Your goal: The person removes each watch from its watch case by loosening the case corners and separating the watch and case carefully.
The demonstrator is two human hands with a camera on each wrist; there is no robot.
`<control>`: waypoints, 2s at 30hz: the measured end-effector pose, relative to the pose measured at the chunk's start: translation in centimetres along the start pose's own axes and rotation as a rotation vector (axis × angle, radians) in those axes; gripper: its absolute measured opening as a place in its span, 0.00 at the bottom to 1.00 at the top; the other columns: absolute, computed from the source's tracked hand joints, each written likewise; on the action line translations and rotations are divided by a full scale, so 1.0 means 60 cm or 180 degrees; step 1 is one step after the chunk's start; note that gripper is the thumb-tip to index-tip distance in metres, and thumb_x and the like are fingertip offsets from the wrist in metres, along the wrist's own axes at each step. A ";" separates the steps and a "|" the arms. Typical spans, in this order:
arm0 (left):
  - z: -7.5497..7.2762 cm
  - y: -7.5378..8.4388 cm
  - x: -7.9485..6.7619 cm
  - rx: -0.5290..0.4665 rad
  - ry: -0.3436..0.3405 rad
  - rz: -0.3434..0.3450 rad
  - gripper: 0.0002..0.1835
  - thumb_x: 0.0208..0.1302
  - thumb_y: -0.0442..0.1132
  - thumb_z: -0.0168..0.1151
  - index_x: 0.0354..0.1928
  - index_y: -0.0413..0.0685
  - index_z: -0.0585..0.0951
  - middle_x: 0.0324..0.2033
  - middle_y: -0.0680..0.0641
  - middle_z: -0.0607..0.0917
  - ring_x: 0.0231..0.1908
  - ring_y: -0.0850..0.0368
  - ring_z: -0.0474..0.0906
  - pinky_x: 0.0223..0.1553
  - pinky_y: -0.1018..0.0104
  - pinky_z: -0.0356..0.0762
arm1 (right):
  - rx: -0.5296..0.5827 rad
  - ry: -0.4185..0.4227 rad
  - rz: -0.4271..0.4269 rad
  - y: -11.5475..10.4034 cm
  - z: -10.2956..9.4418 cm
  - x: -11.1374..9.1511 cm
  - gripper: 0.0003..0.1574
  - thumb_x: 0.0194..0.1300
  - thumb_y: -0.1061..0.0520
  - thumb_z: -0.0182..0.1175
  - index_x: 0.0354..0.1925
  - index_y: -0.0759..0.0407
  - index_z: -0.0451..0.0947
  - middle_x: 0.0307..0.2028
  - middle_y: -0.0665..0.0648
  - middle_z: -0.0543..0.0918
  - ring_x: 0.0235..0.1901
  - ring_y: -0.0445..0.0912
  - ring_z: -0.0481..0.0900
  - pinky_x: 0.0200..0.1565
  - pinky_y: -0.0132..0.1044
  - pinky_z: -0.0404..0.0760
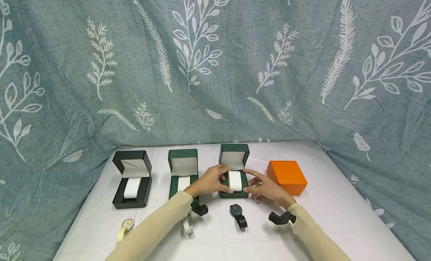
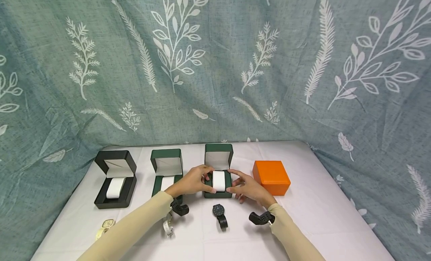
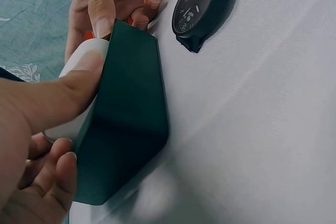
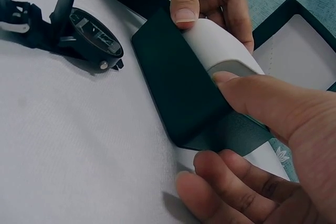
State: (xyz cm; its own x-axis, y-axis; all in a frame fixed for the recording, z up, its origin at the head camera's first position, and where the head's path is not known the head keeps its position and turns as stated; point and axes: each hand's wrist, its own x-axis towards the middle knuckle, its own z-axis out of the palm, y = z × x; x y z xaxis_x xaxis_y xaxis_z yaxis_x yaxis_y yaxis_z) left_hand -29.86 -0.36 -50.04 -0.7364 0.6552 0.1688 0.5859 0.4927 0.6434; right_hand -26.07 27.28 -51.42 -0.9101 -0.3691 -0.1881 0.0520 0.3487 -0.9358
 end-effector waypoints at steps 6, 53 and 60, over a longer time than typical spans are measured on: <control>-0.002 0.009 0.000 0.0022 -0.0066 -0.0074 0.46 0.56 0.51 0.81 0.71 0.35 0.72 0.57 0.43 0.78 0.44 0.60 0.78 0.45 0.67 0.76 | 0.0035 -0.0002 -0.0001 0.000 -0.002 -0.002 0.53 0.63 0.50 0.75 0.79 0.45 0.60 0.51 0.66 0.72 0.32 0.54 0.82 0.31 0.47 0.85; -0.012 0.018 -0.006 -0.0289 0.0200 0.0012 0.29 0.64 0.44 0.75 0.63 0.38 0.81 0.53 0.42 0.83 0.43 0.54 0.81 0.39 0.67 0.78 | -0.0075 0.0082 -0.0114 -0.010 0.002 -0.014 0.49 0.65 0.54 0.74 0.77 0.50 0.62 0.49 0.65 0.75 0.32 0.56 0.83 0.32 0.50 0.86; -0.016 0.034 0.003 -0.0350 0.0324 0.0215 0.23 0.65 0.42 0.74 0.58 0.38 0.84 0.50 0.41 0.86 0.37 0.61 0.81 0.39 0.67 0.77 | -0.0212 0.0154 -0.0207 -0.032 -0.010 -0.029 0.49 0.65 0.53 0.74 0.77 0.53 0.62 0.50 0.65 0.77 0.35 0.61 0.84 0.36 0.50 0.86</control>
State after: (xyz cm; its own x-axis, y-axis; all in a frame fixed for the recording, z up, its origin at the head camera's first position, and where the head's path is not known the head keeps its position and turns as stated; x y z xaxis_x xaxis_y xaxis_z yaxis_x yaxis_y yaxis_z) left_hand -29.14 0.23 -47.96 -0.7303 0.6205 0.2858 0.5988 0.3801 0.7050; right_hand -24.83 27.77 -49.13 -0.9295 -0.3515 -0.1114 -0.0339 0.3824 -0.9234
